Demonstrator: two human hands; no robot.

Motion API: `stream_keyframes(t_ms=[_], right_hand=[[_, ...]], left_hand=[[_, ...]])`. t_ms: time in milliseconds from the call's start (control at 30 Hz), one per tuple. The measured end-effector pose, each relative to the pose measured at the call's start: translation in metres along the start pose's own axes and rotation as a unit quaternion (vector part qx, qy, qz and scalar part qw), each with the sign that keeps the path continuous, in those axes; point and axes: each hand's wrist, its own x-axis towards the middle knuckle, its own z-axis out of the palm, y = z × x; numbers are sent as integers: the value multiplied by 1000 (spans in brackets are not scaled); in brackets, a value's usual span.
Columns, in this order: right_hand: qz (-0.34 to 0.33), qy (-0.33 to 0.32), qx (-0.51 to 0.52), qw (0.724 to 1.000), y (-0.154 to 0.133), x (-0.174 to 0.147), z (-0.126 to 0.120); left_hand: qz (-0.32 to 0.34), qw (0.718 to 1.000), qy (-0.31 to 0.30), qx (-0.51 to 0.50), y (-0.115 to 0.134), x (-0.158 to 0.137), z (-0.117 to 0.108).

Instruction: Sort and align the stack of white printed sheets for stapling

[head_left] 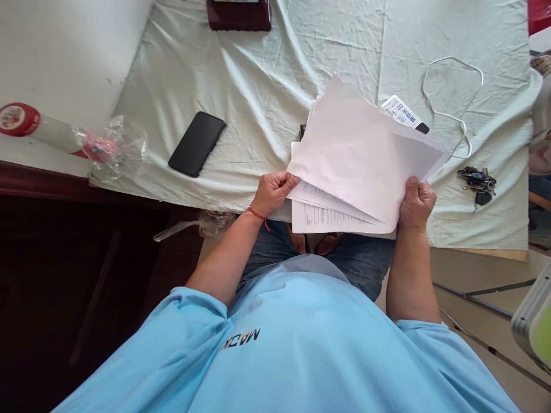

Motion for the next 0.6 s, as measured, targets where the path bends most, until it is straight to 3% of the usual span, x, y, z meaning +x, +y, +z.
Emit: stream_keyframes(t_ms=[167,433,600], right_hand=[[-6,0,2,1000,-1,-1,2],[6,-2,39,999,7,2,-5],[26,-12,50,998,4,0,-9]], left_hand=[[7,1000,16,-17,4,1,-1],[-52,991,-18,-124,0,-1,-4],[-36,990,-45,-131,3,-1,-4]])
